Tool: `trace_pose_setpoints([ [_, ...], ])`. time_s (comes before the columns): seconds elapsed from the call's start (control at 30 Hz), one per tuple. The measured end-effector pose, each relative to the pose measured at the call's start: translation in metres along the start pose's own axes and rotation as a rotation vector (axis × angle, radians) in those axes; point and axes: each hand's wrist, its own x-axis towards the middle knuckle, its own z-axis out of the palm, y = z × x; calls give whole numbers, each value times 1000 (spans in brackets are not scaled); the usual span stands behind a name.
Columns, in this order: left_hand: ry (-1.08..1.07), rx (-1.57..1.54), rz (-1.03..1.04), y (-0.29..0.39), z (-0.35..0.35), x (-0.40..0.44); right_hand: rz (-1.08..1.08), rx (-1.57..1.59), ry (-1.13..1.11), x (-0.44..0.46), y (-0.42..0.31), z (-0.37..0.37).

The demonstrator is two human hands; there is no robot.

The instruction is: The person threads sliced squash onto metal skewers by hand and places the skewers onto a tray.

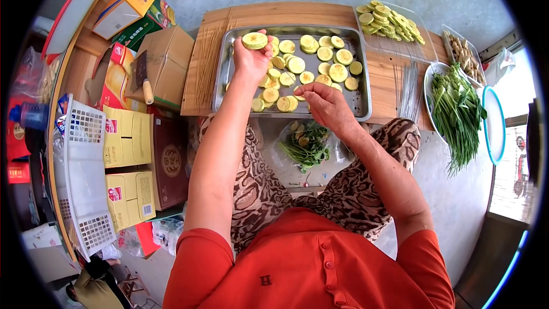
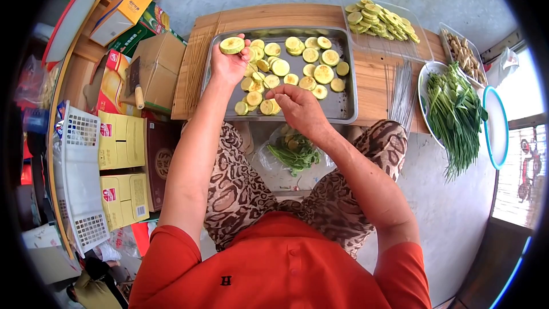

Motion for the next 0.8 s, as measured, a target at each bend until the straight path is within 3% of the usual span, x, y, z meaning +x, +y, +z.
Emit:
trace_pose_setpoints([
  [0.8,-87,15,48,-5,5,-5,-29,26,35,2,2,3],
])
